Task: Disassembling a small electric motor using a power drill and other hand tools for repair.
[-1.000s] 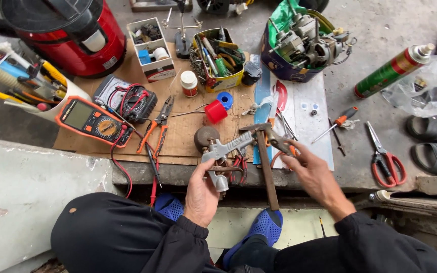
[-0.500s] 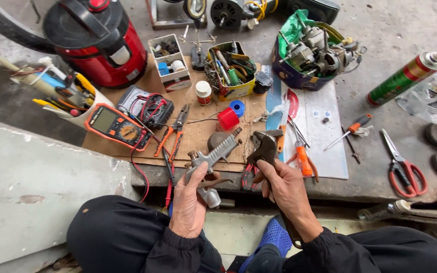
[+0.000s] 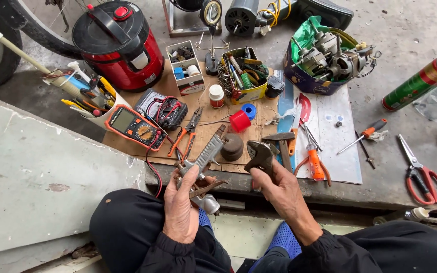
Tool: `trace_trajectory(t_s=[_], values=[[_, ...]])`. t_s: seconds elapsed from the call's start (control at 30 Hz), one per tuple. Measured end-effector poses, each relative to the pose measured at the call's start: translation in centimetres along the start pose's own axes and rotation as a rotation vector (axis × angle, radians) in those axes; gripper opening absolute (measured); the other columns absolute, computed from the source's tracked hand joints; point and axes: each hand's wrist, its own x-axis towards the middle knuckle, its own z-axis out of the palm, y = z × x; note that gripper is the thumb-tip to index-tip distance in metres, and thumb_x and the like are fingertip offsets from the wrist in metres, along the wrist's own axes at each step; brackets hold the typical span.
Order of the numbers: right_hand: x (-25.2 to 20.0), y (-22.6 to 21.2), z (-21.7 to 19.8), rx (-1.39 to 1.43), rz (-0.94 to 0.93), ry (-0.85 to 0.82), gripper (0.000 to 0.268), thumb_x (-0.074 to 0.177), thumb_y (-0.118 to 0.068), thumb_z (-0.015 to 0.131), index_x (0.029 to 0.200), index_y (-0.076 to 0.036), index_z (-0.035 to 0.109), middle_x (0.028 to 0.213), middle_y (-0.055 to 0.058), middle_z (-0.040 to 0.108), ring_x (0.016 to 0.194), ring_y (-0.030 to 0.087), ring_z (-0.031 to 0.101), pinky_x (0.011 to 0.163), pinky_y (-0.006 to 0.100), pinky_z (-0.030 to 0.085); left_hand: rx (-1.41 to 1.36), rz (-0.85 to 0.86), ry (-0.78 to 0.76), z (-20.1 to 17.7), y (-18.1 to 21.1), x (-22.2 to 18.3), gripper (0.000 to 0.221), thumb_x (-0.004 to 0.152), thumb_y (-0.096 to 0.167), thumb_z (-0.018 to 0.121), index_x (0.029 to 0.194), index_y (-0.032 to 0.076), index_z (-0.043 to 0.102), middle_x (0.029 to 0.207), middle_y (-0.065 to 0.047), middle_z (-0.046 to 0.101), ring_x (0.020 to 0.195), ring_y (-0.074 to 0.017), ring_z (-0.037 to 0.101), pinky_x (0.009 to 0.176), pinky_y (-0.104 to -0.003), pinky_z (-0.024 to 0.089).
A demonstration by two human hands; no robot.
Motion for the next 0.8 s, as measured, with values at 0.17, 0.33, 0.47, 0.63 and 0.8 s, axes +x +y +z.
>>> trace_trajectory(t_s=[0.17, 0.33, 0.47, 0.63, 0.8], values=[[0.3, 1.8, -0.6, -0.177, -0.257, 0.032, 0.017, 0.101, -0.024, 0.077, 0.107, -0.009, 0.081, 0.069, 0.001, 0.069, 0.059, 0.011, 0.058, 0.054, 0.027, 0.045, 0.04, -0.015, 0.052, 0.1, -0.7, 0.2, 0.031, 0.098, 0.01, 0.078, 0.124, -0.004, 0.068, 0.103, -0.017, 0.074, 0.086, -0.0226, 0.071, 0.082, -0.034, 0.06], [0.2, 2.4, -0.1, -0.427, -0.396, 0.011, 0.021, 0.102, -0.014, 0.071, 0.122, -0.011, 0.074, 0.078, 0.003, 0.078, 0.059, 0.014, 0.062, 0.054, 0.033, 0.051, 0.079, -0.005, 0.059, 0.0, -1.4, 0.2, 0.027, 0.098, 0.009, 0.08, 0.12, -0.004, 0.07, 0.095, -0.016, 0.077, 0.08, -0.0239, 0.075, 0.082, -0.033, 0.061], [0.2, 2.5, 0.1, -0.521, -0.453, 0.015, 0.031, 0.101, -0.013, 0.071, 0.132, -0.013, 0.067, 0.084, 0.005, 0.084, 0.06, 0.017, 0.074, 0.054, 0.037, 0.056, 0.07, -0.011, 0.054, 0.4, -1.4, 0.1, 0.032, 0.098, 0.008, 0.078, 0.127, -0.004, 0.07, 0.105, -0.018, 0.077, 0.082, -0.0233, 0.073, 0.081, -0.034, 0.061], [0.6, 2.6, 0.3, -0.574, -0.443, 0.027, 0.037, 0.102, -0.014, 0.069, 0.138, -0.012, 0.065, 0.083, 0.006, 0.083, 0.061, 0.019, 0.077, 0.052, 0.037, 0.057, 0.085, 0.008, 0.052, -0.1, -2.2, 0.6, 0.023, 0.099, 0.005, 0.078, 0.119, -0.006, 0.072, 0.101, -0.017, 0.076, 0.079, -0.0237, 0.073, 0.082, -0.036, 0.063], [0.9, 3.1, 0.6, -0.613, -0.516, 0.044, 0.041, 0.099, -0.01, 0.071, 0.14, -0.009, 0.064, 0.089, 0.009, 0.083, 0.063, 0.022, 0.077, 0.055, 0.04, 0.058, 0.126, -0.017, 0.036, 0.1, -2.2, 0.4, 0.032, 0.102, 0.013, 0.075, 0.127, -0.007, 0.075, 0.096, -0.017, 0.079, 0.082, -0.0227, 0.075, 0.08, -0.032, 0.06]])
